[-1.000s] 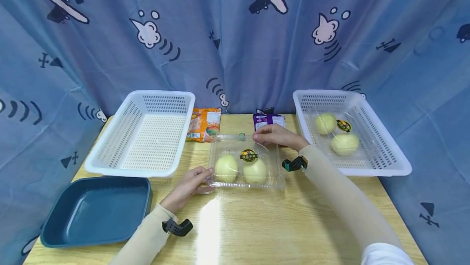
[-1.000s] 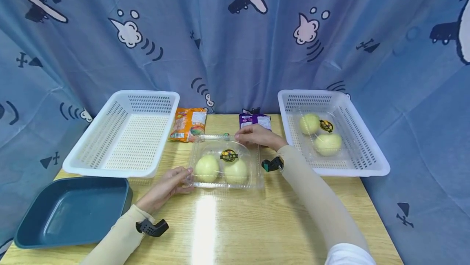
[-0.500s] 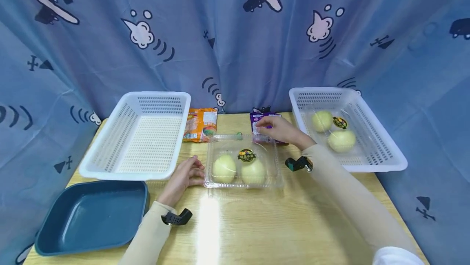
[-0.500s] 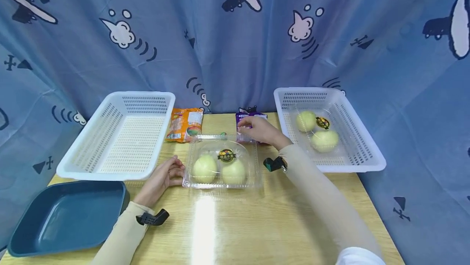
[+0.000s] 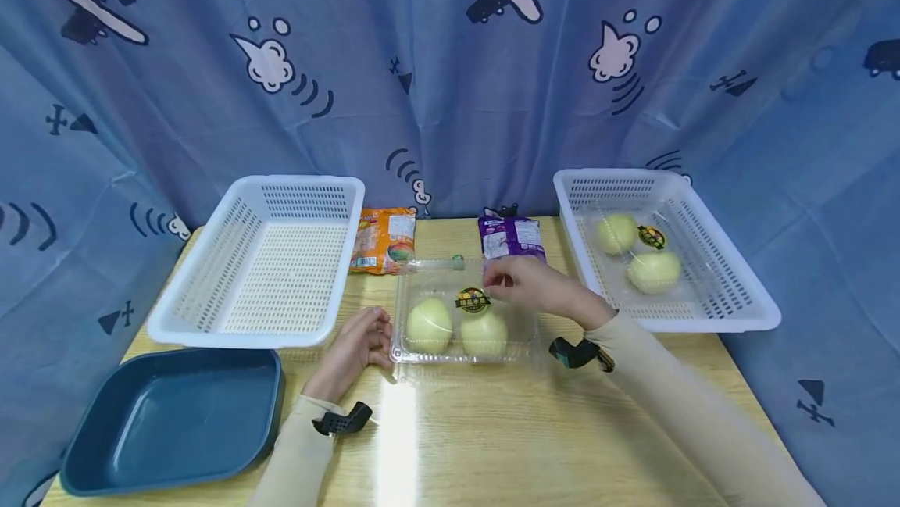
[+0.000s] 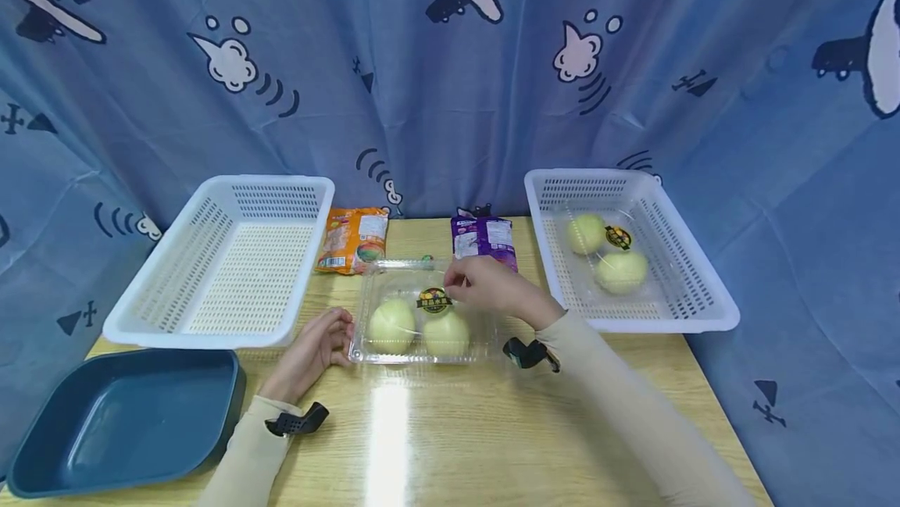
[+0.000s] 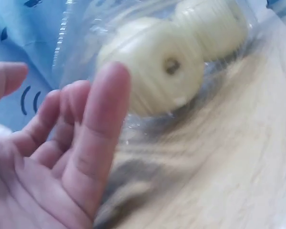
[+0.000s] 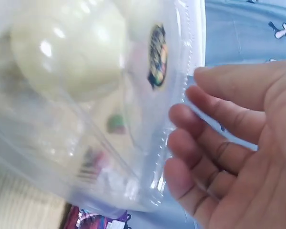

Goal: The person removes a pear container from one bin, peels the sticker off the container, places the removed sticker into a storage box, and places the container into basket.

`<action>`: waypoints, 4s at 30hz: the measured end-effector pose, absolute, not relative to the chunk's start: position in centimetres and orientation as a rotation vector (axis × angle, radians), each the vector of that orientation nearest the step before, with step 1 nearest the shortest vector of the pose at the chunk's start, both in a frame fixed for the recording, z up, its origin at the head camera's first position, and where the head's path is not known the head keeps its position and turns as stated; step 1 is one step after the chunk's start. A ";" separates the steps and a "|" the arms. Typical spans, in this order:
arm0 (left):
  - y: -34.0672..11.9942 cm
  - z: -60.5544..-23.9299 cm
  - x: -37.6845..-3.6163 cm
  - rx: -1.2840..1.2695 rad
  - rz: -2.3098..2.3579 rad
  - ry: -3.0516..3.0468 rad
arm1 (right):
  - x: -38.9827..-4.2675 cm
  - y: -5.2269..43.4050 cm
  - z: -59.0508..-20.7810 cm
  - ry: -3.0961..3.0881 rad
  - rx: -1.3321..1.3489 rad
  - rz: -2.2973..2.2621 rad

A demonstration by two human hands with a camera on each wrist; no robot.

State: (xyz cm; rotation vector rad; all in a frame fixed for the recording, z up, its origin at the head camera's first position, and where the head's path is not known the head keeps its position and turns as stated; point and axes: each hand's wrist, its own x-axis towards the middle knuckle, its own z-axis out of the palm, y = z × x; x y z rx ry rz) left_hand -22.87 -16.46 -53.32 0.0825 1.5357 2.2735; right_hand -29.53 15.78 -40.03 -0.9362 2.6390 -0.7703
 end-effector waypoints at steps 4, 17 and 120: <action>-16.8 -54.0 -22.7 0.201 2.247 1.488 | -28.8 15.7 -40.9 2.670 -0.975 -0.687; -17.2 -54.5 -22.3 0.380 2.143 1.542 | -27.8 14.9 -42.4 2.755 -0.766 -0.660; -16.8 -54.4 -22.5 0.341 2.113 1.581 | -27.1 13.6 -42.2 2.795 -0.421 -0.759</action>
